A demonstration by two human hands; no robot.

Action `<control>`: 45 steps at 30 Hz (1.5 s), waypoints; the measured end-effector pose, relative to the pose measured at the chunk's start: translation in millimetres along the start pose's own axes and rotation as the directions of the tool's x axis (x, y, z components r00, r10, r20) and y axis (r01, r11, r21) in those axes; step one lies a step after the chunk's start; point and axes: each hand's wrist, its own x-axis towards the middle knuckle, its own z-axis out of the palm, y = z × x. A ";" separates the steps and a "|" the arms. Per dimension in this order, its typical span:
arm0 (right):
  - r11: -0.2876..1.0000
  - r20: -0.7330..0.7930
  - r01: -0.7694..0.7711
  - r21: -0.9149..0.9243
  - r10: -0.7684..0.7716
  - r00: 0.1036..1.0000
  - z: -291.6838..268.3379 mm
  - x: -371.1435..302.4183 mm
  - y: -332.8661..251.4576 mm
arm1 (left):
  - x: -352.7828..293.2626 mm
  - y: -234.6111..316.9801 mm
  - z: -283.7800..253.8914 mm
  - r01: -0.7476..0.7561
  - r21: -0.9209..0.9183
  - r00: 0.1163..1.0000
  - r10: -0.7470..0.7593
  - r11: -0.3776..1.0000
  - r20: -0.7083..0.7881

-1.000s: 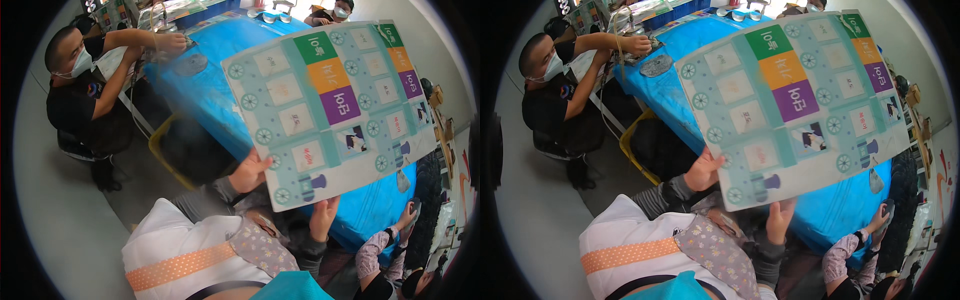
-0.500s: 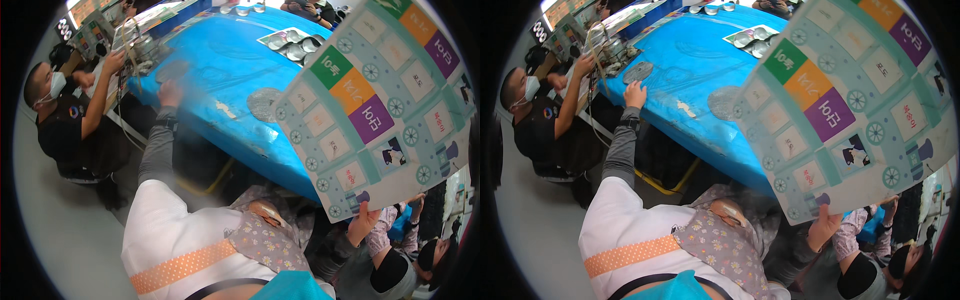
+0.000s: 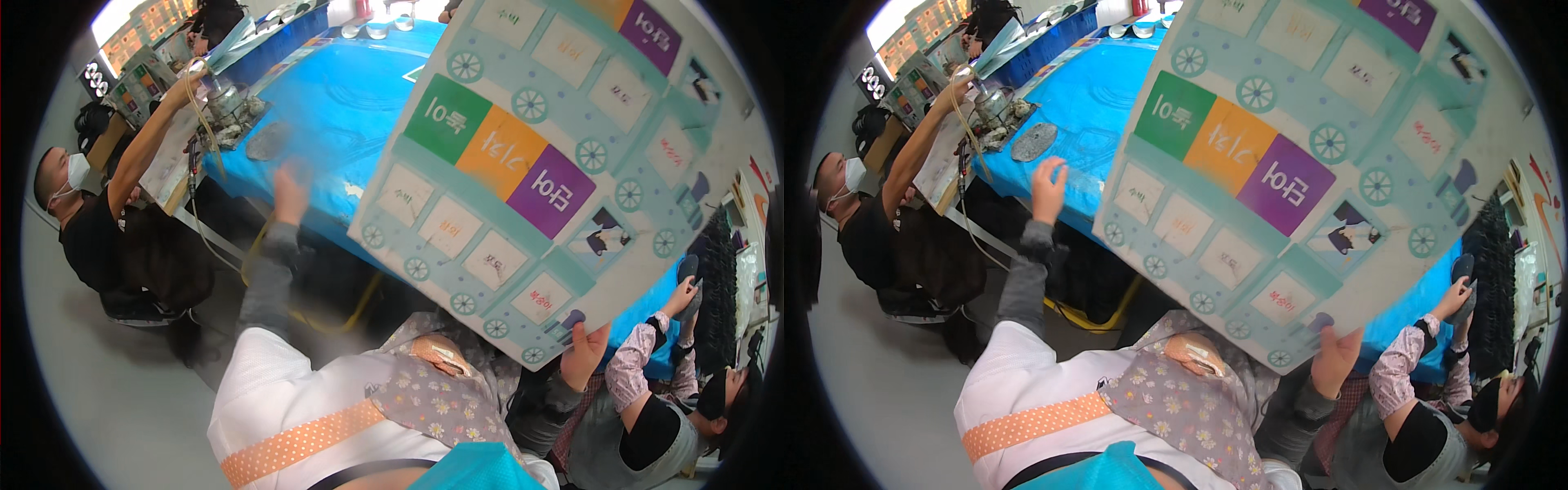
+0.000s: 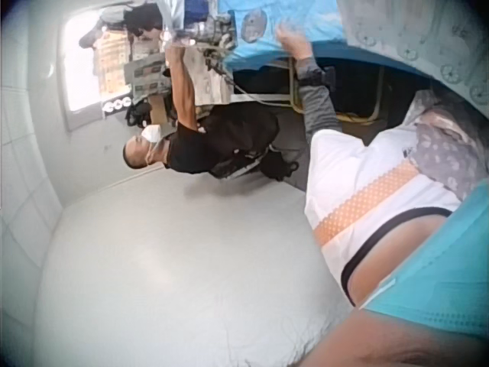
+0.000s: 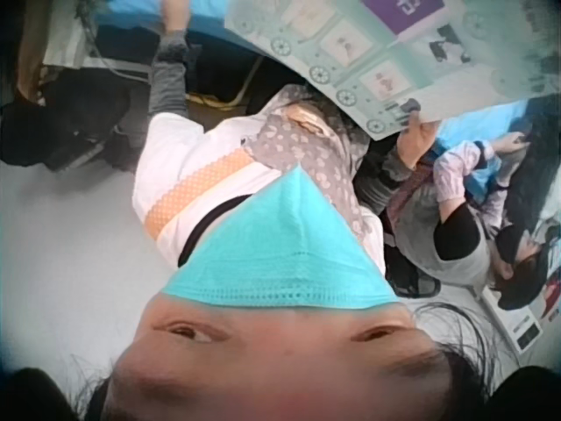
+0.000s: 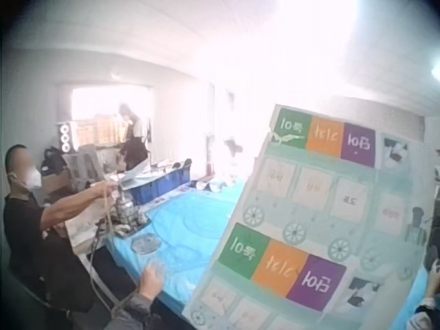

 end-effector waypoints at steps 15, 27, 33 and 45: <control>0.999 -0.037 -0.036 0.003 0.036 0.999 10.5 12.7 -12.8 | -94.8 170.1 -65.7 0.457 -0.614 0.716 0.142 0.644 0.683; 0.950 0.297 -0.125 0.285 0.036 0.954 41.0 48.0 25.3 | -88.8 231.9 -107.5 0.177 -0.959 0.976 0.090 0.220 0.200; 0.868 0.745 -0.321 0.379 -0.080 0.662 194.6 102.1 30.6 | -46.1 263.2 -183.0 -0.133 -0.915 0.988 -0.018 0.380 -0.151; 0.735 0.779 -0.625 0.262 0.220 0.587 361.4 107.1 -54.4 | 101.3 200.2 -305.9 -0.144 -0.851 0.964 -0.124 0.505 -0.236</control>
